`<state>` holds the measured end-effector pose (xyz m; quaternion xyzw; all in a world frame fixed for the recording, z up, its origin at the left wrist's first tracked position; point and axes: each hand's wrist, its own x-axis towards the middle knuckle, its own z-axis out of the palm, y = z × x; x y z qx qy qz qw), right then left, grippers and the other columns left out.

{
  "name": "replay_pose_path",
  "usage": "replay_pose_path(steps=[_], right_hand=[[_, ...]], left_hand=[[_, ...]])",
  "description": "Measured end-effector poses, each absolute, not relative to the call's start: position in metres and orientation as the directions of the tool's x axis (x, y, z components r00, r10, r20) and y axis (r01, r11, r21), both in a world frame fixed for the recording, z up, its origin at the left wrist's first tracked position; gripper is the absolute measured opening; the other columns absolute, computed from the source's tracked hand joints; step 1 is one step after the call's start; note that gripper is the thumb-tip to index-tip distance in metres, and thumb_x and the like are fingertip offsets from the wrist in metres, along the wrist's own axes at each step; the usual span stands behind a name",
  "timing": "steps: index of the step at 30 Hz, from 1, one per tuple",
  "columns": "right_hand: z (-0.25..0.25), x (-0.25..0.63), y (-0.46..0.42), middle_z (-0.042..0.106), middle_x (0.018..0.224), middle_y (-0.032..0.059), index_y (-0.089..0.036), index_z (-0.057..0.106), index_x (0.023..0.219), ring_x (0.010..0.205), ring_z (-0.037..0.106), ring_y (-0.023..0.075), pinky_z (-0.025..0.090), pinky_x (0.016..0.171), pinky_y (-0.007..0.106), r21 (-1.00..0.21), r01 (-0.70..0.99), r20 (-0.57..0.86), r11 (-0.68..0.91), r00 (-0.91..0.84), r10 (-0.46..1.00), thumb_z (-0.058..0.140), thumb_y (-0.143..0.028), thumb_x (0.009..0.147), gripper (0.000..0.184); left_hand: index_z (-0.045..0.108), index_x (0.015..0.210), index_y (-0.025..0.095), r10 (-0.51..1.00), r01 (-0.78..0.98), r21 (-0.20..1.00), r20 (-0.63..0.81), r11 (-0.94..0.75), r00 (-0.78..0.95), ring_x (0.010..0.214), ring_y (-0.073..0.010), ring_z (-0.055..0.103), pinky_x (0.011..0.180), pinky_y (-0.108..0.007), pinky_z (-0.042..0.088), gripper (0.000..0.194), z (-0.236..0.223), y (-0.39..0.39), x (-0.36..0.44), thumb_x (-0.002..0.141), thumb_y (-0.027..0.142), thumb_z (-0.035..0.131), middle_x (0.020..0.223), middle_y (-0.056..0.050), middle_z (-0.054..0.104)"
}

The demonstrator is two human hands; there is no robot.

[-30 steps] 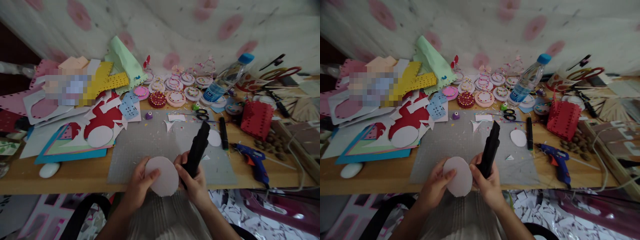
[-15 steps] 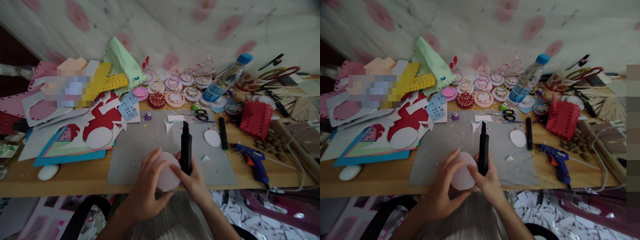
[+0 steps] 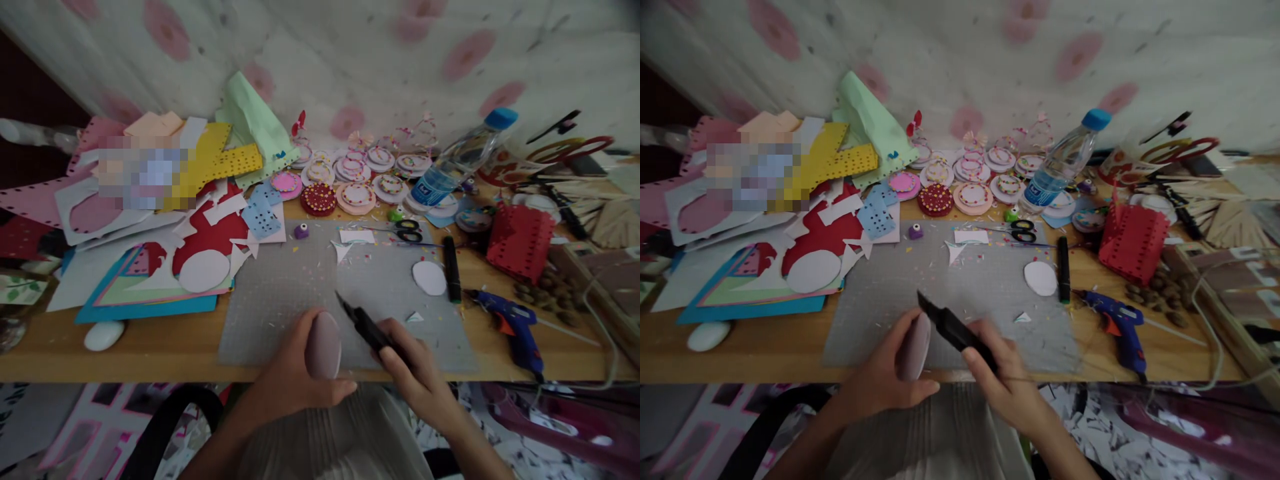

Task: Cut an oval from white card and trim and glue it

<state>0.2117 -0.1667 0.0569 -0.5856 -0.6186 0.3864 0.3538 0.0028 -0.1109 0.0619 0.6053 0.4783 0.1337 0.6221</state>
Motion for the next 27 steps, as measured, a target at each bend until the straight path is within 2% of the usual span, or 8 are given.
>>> replay_pose_path(steps=[4,10,13,16,21,23,27], right_hand=[[0.070,0.231,-0.173,0.063,0.072,-0.0015,-0.021,0.054,0.103,0.060,0.060,0.0125,0.042,0.053,0.022,-0.700,0.670,0.050,0.246,-0.298,0.953,0.046,-0.040,0.097,0.021],[0.083,0.245,-0.175,0.071,0.087,0.0052,-0.019,0.053,0.111,0.071,0.069,0.0173,0.049,0.058,0.025,-0.486,0.771,0.083,0.412,-0.428,0.900,0.047,-0.043,0.097,0.029],[0.085,0.251,-0.175,0.071,0.084,0.0043,-0.020,0.053,0.112,0.070,0.070,0.0185,0.050,0.057,0.027,-0.443,0.785,0.061,0.433,-0.455,0.888,0.048,-0.045,0.097,0.030],[0.086,0.254,-0.175,0.072,0.084,0.0045,-0.020,0.055,0.110,0.070,0.071,0.0186,0.051,0.058,0.027,-0.416,0.796,0.070,0.439,-0.454,0.888,0.047,-0.046,0.096,0.030],[0.081,0.254,-0.174,0.074,0.087,0.0076,-0.016,0.058,0.110,0.072,0.072,0.0184,0.052,0.058,0.026,-0.376,0.811,0.136,0.448,-0.430,0.893,0.047,-0.044,0.097,0.033],[0.075,0.256,-0.173,0.075,0.087,0.0079,-0.016,0.060,0.110,0.073,0.073,0.0184,0.053,0.057,0.025,-0.368,0.815,0.150,0.448,-0.424,0.893,0.046,-0.044,0.097,0.034],[0.061,0.269,-0.169,0.075,0.079,0.0079,-0.014,0.062,0.104,0.061,0.072,0.0183,0.052,0.052,0.026,-0.275,0.900,0.213,0.338,-0.285,0.934,0.043,-0.043,0.099,0.035]], left_hand=[[0.033,0.137,0.026,0.654,0.381,0.870,-0.488,0.312,0.578,0.116,-0.0285,0.053,0.099,-0.044,0.043,0.084,0.066,-0.103,-0.005,0.065,0.033,0.076,0.129,-0.008,0.051],[0.028,0.138,0.029,0.657,0.502,0.826,-0.529,0.255,0.537,0.118,-0.0286,0.050,0.099,-0.043,0.041,0.089,0.075,-0.099,-0.009,0.063,0.032,0.076,0.131,-0.007,0.047],[0.028,0.137,0.029,0.668,0.560,0.799,-0.540,0.218,0.512,0.120,-0.0287,0.048,0.100,-0.042,0.041,0.088,0.082,-0.099,-0.012,0.062,0.032,0.075,0.134,-0.007,0.044],[0.032,0.132,0.029,0.720,0.581,0.804,-0.476,0.125,0.505,0.120,-0.0284,0.048,0.098,-0.039,0.042,0.083,0.086,-0.098,-0.013,0.061,0.029,0.074,0.134,-0.007,0.043],[0.033,0.127,0.027,0.762,0.586,0.810,-0.385,0.010,0.521,0.104,-0.0234,0.055,0.085,-0.034,0.047,0.077,0.084,-0.098,-0.011,0.061,0.025,0.071,0.120,-0.005,0.051],[0.033,0.126,0.027,0.776,0.580,0.814,-0.350,-0.024,0.524,0.103,-0.0230,0.055,0.086,-0.034,0.047,0.076,0.085,-0.099,-0.011,0.060,0.024,0.071,0.120,-0.005,0.050],[0.031,0.128,0.029,0.748,0.590,0.807,-0.373,-0.030,0.548,0.113,-0.0253,0.052,0.091,-0.035,0.045,0.080,0.091,-0.102,-0.016,0.059,0.024,0.072,0.129,-0.005,0.046]])
